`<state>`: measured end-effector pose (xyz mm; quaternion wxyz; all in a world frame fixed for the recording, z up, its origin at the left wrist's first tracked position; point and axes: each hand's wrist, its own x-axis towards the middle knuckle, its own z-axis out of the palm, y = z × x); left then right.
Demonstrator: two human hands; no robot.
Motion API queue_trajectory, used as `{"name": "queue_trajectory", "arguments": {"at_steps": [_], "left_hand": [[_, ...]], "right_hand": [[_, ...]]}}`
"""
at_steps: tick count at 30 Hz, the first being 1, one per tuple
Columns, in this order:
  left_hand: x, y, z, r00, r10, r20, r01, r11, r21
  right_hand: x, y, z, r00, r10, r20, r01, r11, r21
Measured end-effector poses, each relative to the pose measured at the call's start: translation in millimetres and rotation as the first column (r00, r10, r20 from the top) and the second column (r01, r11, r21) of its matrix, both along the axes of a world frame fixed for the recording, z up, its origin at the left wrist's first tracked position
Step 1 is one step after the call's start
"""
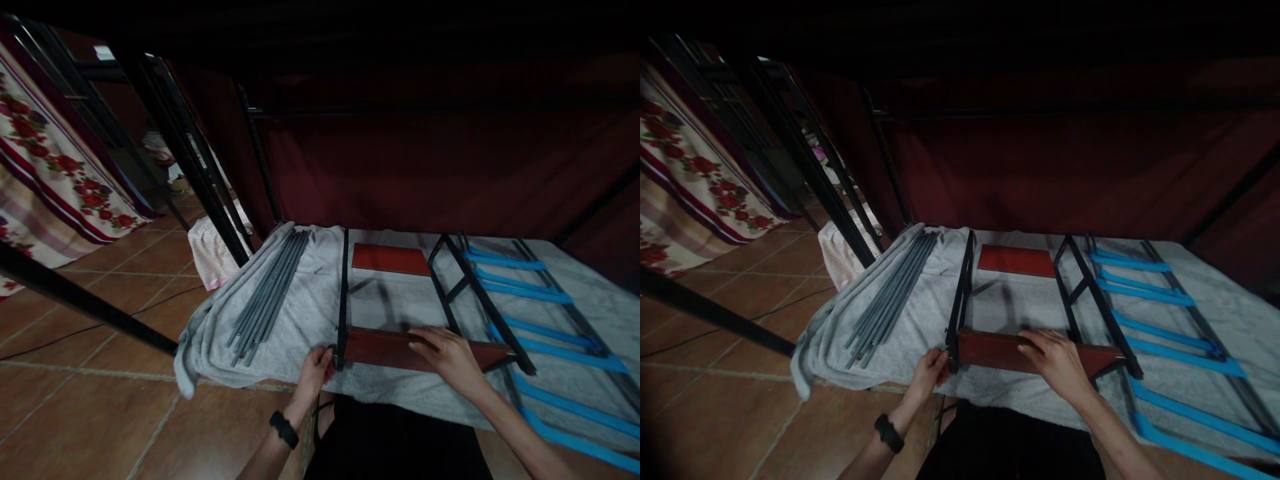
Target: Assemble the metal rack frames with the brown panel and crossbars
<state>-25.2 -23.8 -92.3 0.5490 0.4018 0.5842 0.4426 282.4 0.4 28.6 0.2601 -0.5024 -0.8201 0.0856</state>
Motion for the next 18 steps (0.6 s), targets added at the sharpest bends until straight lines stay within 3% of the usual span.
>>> {"name": "queue_trajectory", "arguments": {"at_steps": [10,18], "left_hand": [[-2.6,2.4,3.4,0.986,0.008,0.164,0.01,0.994,-0.109],[-2.8,2.2,-4.9,0.995,-0.079,-0.065,0.088,0.985,0.149]], "right_hand": [[-1.0,0.0,2.0,1.0,-0.016,0.002,0.016,1.0,-0.008],[0.7,1.0,0.8,0.999,0.023,-0.023,-0.023,1.0,-0.001]]}}
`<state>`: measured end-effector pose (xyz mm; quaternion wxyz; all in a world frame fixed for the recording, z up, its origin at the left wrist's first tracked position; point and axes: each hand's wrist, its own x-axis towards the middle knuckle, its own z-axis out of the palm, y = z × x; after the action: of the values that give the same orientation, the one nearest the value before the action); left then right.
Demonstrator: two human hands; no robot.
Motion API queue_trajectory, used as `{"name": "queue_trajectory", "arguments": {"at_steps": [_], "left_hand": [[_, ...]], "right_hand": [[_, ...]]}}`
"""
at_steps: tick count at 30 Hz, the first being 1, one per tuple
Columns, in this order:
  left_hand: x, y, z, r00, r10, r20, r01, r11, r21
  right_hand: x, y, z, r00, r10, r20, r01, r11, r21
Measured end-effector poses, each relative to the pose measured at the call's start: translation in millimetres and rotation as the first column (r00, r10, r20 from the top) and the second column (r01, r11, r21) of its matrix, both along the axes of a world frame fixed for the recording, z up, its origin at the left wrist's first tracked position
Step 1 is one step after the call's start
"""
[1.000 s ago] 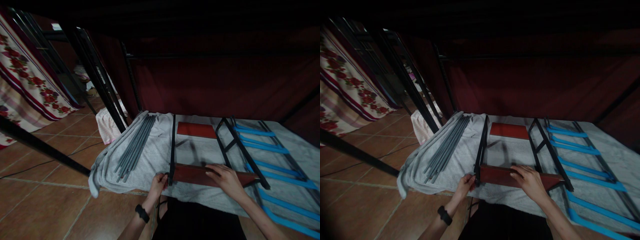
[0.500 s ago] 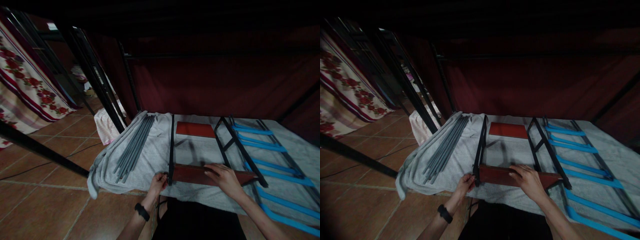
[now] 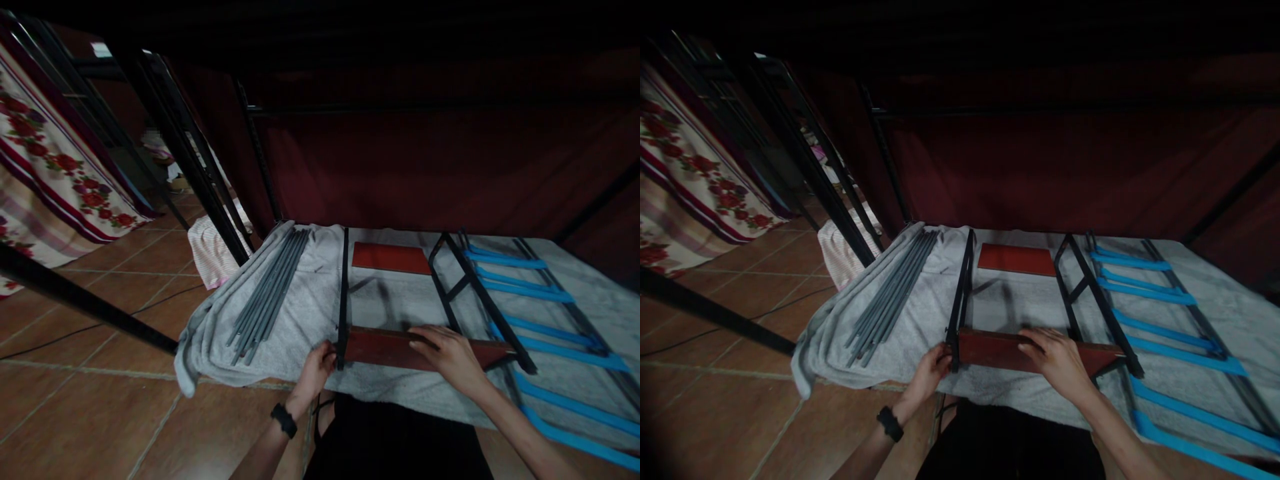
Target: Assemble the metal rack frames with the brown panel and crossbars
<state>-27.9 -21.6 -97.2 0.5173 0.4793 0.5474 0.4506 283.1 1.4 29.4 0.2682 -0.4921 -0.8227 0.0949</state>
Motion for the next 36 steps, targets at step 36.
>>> {"name": "queue_trajectory", "arguments": {"at_steps": [36], "left_hand": [[-4,-2,5.9,0.988,-0.01,0.152,0.025,0.995,-0.096]], "right_hand": [[-2,-2,3.8,1.0,-0.024,0.017,0.024,0.999,-0.035]]}}
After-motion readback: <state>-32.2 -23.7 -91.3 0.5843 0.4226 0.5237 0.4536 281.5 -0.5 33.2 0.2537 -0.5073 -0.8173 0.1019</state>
